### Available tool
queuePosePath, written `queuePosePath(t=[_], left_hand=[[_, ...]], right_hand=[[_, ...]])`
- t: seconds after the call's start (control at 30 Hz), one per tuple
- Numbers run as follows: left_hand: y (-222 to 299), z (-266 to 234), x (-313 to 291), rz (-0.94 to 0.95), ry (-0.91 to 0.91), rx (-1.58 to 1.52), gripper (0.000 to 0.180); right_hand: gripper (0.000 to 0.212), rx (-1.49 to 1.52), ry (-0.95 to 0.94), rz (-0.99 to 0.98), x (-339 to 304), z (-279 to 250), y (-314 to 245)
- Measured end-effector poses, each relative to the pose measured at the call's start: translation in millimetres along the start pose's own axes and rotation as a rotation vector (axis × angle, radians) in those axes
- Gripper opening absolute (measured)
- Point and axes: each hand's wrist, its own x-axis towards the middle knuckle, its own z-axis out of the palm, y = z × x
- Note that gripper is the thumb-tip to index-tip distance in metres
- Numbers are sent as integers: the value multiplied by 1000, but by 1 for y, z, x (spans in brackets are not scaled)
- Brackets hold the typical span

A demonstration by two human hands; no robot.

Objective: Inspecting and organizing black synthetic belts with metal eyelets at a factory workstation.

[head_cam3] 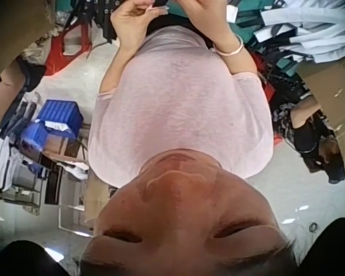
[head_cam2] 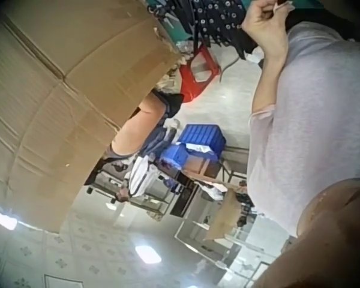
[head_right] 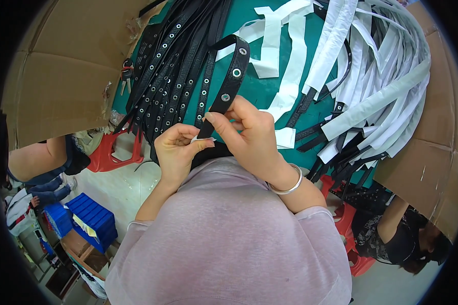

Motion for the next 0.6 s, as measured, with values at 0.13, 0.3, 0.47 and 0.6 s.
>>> queuePosePath(t=[0.13, 0.3, 0.47, 0.6], left_hand=[[1, -1, -1, 39, 3, 84, 13], [3, 1, -3, 36, 29, 58, 14], [1, -1, -3, 65, 25, 105, 15], [3, 0, -2, 79, 23, 137, 16]], right_hand=[[10, -29, 5, -7, 0, 1, 1], [11, -14, 25, -14, 3, -4, -3], [12, -30, 7, -33, 0, -1, -3], [14, -29, 21, -6, -2, 2, -6]])
